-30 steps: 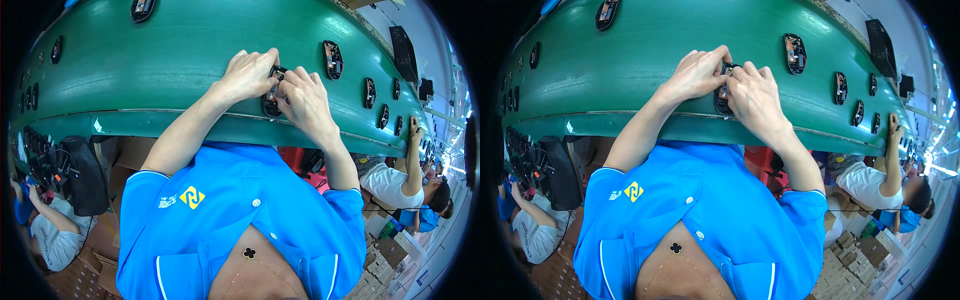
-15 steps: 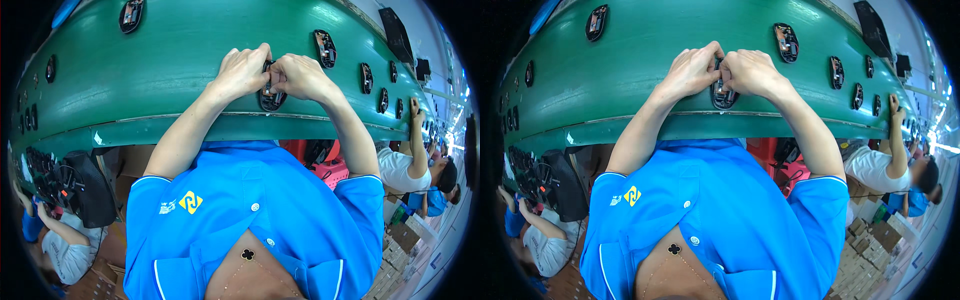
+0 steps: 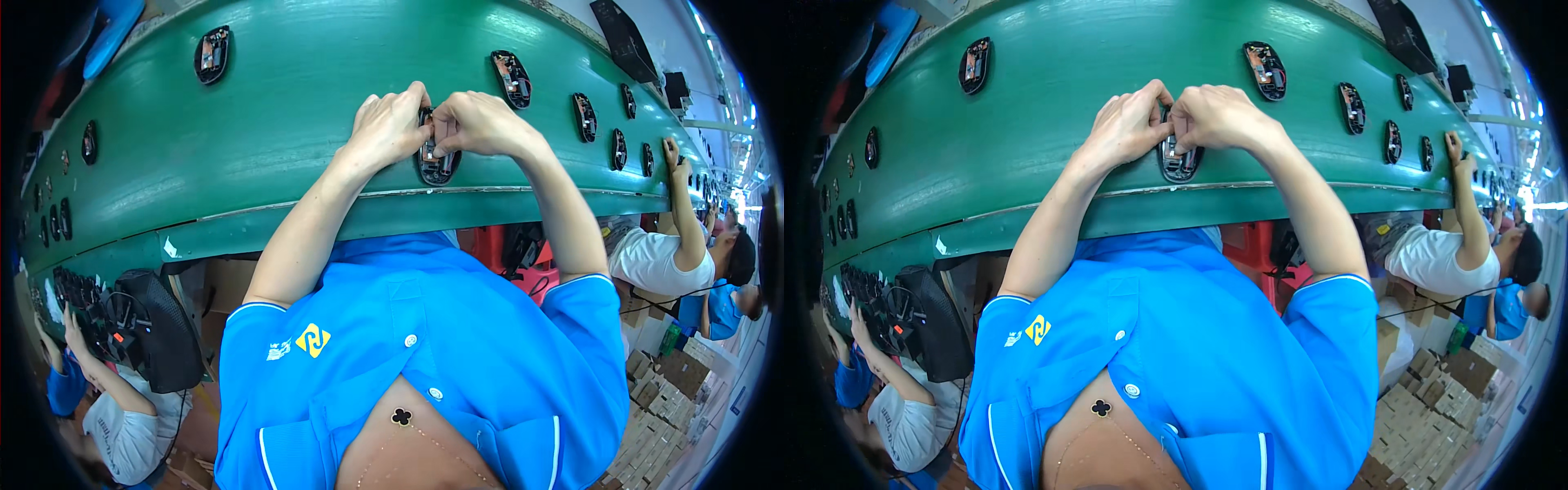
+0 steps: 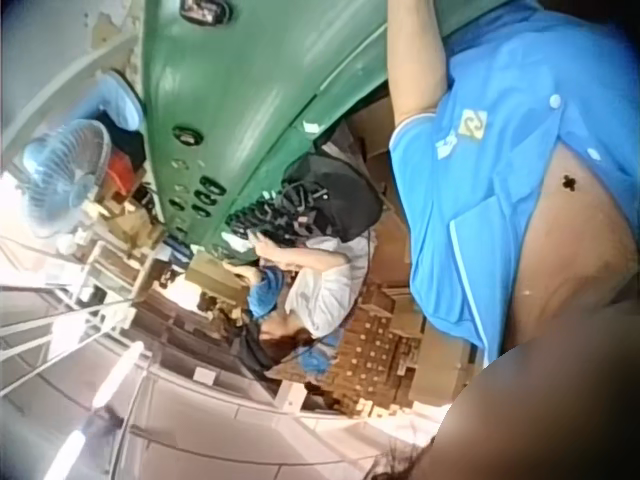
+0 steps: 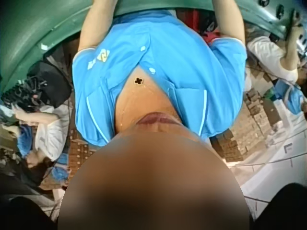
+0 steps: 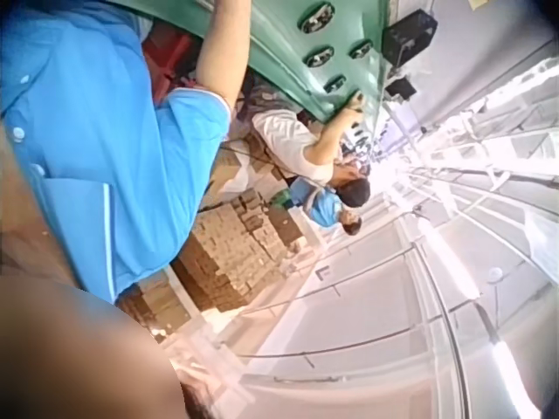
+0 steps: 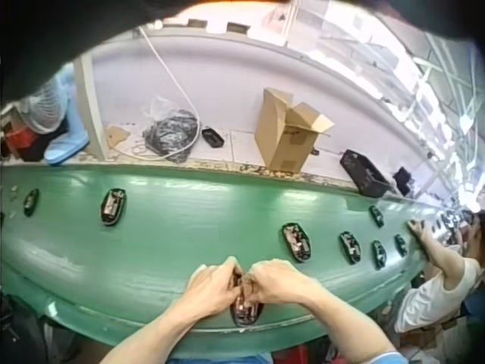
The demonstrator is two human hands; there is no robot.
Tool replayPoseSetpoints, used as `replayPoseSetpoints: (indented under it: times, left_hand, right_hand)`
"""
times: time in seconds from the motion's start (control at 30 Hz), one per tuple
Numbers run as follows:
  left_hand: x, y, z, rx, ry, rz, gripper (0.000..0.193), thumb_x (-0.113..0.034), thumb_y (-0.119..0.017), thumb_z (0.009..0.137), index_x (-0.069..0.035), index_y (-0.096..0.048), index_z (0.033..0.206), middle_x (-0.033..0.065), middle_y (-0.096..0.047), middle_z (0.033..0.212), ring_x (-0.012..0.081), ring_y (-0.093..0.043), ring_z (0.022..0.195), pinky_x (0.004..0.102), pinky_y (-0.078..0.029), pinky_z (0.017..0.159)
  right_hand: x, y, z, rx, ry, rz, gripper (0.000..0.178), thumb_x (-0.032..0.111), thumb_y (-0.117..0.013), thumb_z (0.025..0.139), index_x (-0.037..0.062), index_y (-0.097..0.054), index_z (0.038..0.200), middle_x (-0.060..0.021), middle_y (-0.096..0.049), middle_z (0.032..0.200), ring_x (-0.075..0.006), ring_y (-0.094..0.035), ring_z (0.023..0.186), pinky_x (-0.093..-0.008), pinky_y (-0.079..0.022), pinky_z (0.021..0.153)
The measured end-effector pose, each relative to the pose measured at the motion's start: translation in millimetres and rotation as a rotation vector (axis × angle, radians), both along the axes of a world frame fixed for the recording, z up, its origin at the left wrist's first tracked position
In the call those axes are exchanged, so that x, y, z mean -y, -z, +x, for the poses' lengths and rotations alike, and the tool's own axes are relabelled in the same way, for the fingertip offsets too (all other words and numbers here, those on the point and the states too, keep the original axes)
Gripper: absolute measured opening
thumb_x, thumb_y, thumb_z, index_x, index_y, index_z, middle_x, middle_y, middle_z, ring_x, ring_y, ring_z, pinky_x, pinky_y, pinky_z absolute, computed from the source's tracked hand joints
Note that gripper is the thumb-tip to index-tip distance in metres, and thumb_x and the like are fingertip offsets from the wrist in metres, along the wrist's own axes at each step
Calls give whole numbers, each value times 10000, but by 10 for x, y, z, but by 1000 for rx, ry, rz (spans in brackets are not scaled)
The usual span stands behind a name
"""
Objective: Assembling electronic devices, specifically computer mice, on a factory production line.
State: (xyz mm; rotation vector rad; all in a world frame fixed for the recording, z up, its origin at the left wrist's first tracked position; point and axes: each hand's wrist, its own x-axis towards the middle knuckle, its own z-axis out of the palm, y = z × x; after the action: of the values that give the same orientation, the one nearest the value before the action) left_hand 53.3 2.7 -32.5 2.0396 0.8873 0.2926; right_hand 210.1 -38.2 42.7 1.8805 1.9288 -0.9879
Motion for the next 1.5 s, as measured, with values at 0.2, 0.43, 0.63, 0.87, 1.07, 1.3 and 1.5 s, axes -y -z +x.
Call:
replayPoseSetpoints:
  times: [0.2, 0.43, 0.63, 0.87, 1.07, 1.3, 1.5]
  left_hand:
    - [-27, 42, -83, 64, -20, -15, 278, -132, -690, 792, -11, -614, 1031, 85, -647, 694, 256, -638, 676, 366, -454, 791]
    - [-97, 202, -210, 422, -35, -305, 306, -30, -722, 827, -22, -594, 1106, 49, -624, 843, 116, -565, 697, 248, -445, 625]
    - [-207, 94, -417, 782, -85, -679, 334, 12, -703, 843, -25, -571, 1147, 65, -597, 920, 118, -545, 784, 221, -451, 699]
    - [-324, 232, -474, 1558, 92, -1272, 345, -99, -730, 856, -44, -576, 1160, 77, -585, 927, 158, -535, 795, 264, -446, 677]
    - [-426, 277, -460, 1744, 405, -1547, 317, -173, -608, 931, -30, -555, 1209, 105, -559, 936, 195, -524, 819, 311, -467, 667]
    - [-455, 222, -456, 1769, 465, -1609, 341, -223, -502, 968, -9, -548, 1229, 116, -541, 918, 206, -519, 816, 333, -475, 656]
    - [-465, 204, -469, 1759, 556, -1668, 352, -218, -545, 946, -11, -553, 1231, 115, -541, 935, 207, -517, 826, 326, -475, 661]
  right_hand:
    - [727, 529, 151, -587, 625, 611, 257, 146, -752, 851, 35, -703, 1078, -48, -643, 991, -112, -556, 836, -237, -434, 715]
    - [939, 597, -249, -821, 848, 472, 338, 117, -721, 887, 8, -666, 1203, -63, -609, 1029, -122, -554, 843, -236, -462, 727]
    - [703, 412, -527, -916, 645, 700, 408, 113, -741, 861, -6, -643, 1239, -87, -600, 1040, -171, -559, 848, -286, -489, 751]
    - [421, 233, -842, -895, 133, 1102, 469, 97, -773, 810, 44, -653, 1261, -94, -596, 1123, -208, -547, 919, -319, -489, 787]
    - [369, 363, -953, -876, 123, 1090, 476, 79, -774, 785, 97, -671, 1250, -87, -583, 1184, -226, -533, 968, -332, -484, 811]
    - [316, 424, -984, -887, 103, 1101, 466, 74, -776, 781, 112, -681, 1236, -86, -580, 1192, -224, -532, 971, -330, -487, 807]
    - [299, 407, -1024, -942, 77, 1110, 435, 86, -761, 803, 117, -685, 1230, -85, -576, 1195, -224, -530, 973, -338, -490, 827]
